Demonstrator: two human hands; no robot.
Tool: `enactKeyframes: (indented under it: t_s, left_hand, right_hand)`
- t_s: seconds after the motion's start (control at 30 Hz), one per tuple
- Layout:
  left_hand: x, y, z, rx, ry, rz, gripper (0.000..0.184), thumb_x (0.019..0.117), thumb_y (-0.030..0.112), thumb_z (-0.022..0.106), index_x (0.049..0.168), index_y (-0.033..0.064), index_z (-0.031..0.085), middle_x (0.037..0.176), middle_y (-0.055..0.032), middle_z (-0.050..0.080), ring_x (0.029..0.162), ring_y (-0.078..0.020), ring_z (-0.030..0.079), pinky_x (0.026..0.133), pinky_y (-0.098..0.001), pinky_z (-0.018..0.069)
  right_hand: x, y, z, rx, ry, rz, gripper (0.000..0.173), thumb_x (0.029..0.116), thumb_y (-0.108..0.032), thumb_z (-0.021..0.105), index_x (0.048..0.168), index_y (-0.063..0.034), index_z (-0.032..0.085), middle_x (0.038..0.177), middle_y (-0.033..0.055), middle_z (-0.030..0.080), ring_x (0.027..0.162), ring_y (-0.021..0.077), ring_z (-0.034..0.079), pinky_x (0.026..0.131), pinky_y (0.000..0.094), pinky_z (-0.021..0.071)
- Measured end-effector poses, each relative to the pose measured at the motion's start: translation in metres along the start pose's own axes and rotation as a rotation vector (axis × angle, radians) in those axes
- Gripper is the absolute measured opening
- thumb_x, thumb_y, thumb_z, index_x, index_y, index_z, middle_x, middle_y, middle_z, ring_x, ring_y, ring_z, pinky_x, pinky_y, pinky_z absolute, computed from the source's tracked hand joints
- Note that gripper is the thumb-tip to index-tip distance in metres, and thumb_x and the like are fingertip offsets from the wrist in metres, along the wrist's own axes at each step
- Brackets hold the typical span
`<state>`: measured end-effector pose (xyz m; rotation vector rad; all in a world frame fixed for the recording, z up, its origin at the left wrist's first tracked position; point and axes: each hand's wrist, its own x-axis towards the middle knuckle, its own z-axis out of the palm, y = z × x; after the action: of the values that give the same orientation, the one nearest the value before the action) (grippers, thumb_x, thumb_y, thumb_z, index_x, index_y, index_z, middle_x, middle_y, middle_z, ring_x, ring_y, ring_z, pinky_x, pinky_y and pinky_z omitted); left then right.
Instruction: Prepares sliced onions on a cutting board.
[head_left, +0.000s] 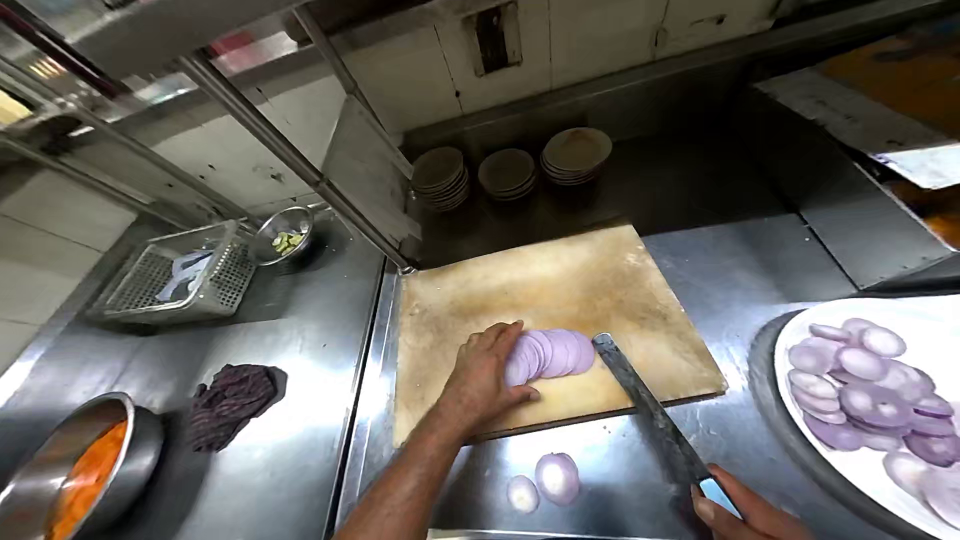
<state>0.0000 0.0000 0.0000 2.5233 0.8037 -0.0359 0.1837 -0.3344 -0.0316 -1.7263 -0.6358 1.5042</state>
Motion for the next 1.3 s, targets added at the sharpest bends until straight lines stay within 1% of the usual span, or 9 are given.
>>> enactKeyframes:
  t_s: [0.17,0.3,0.4,0.5,0.7,0.83,0.97,1.13,1.3]
  left_hand:
    - [-0.002,-0.004,0.007,-0.050,0.046,0.078,0.071,0.0852,0.039,0.081,0.147,0.0158,0.056,0.144,-0.0069,0.058,0.130,-0.0269,0.055,0.110,-0.0472,0.0440]
    - [-0.006,-0.006,0.008,0.007,0.054,0.034,0.066,0.0861,0.045,0.079,0.145,0.0227,0.059,0.149,-0.0076,0.054,0.137,-0.0302,0.049,0.111,-0.0561,0.0407]
    - [-0.010,-0.002,0.002,0.100,-0.019,-0.066,0.074,0.0854,0.050,0.077,0.151,0.0269,0.052,0.155,-0.0062,0.048,0.142,-0.0330,0.042,0.109,-0.0602,0.0379]
    - [-0.013,0.001,-0.005,0.142,-0.084,-0.098,0.077,0.0867,0.045,0.078,0.155,0.0305,0.046,0.155,-0.0053,0.048,0.141,-0.0327,0.044,0.108,-0.0578,0.0399]
    - [-0.011,0.001,-0.002,0.107,-0.010,-0.063,0.063,0.0896,0.041,0.076,0.147,0.0227,0.057,0.140,-0.0064,0.061,0.129,-0.0304,0.055,0.105,-0.0545,0.0445]
    - [-0.009,-0.001,-0.002,0.006,-0.008,-0.086,0.059,0.0871,0.037,0.079,0.141,0.0192,0.062,0.133,-0.0065,0.064,0.126,-0.0290,0.056,0.107,-0.0550,0.0425]
    - [-0.009,-0.011,-0.010,-0.327,-0.003,-0.122,0.062,0.0850,0.027,0.083,0.141,0.0164,0.059,0.135,-0.0043,0.064,0.128,-0.0206,0.057,0.111,-0.0469,0.0441]
    - [-0.008,-0.020,-0.014,-0.669,0.013,-0.127,0.063,0.0829,0.019,0.083,0.141,0.0169,0.058,0.129,-0.0037,0.066,0.115,-0.0152,0.065,0.099,-0.0368,0.0556]
    - [0.010,0.002,-0.014,-0.517,0.048,-0.067,0.064,0.0822,0.023,0.083,0.140,0.0130,0.059,0.129,-0.0059,0.066,0.120,-0.0160,0.063,0.104,-0.0390,0.0524]
  right_hand:
    - [0.008,0.003,0.006,-0.004,-0.043,-0.023,0.034,0.1051,-0.032,0.049,0.124,-0.0036,0.047,0.070,0.0023,0.053,0.052,0.0160,0.055,0.050,0.0366,0.0519]
    - [0.009,0.006,0.008,0.015,-0.045,-0.025,0.031,0.1050,-0.031,0.049,0.122,-0.0055,0.047,0.069,0.0014,0.052,0.051,0.0152,0.054,0.049,0.0355,0.0515]
    - [0.008,0.004,0.006,0.014,-0.042,-0.027,0.030,0.1050,-0.031,0.049,0.121,-0.0051,0.048,0.069,0.0016,0.053,0.051,0.0157,0.054,0.050,0.0359,0.0517]
    - [0.006,0.002,0.007,0.033,-0.046,-0.014,0.029,0.1049,-0.030,0.049,0.121,-0.0066,0.048,0.069,0.0009,0.052,0.050,0.0151,0.054,0.049,0.0353,0.0517]
    - [0.006,0.000,0.008,0.044,-0.049,0.004,0.028,0.1049,-0.029,0.049,0.122,-0.0071,0.047,0.069,0.0005,0.051,0.051,0.0149,0.054,0.050,0.0347,0.0514]
    - [0.006,0.000,0.009,0.053,-0.046,-0.008,0.026,0.1045,-0.029,0.050,0.120,-0.0076,0.048,0.068,0.0005,0.051,0.050,0.0149,0.054,0.049,0.0347,0.0513]
    - [0.008,0.005,0.008,0.031,-0.052,-0.034,0.030,0.1042,-0.030,0.050,0.121,-0.0050,0.048,0.069,0.0016,0.052,0.051,0.0162,0.055,0.050,0.0366,0.0516]
    - [0.007,0.007,0.009,0.062,-0.024,-0.058,0.029,0.1041,-0.030,0.050,0.120,-0.0055,0.048,0.070,0.0009,0.053,0.052,0.0151,0.055,0.050,0.0353,0.0515]
    - [-0.002,0.010,0.003,0.174,0.076,-0.080,0.023,0.1045,-0.027,0.048,0.118,-0.0084,0.046,0.067,-0.0017,0.052,0.049,0.0129,0.055,0.047,0.0319,0.0519]
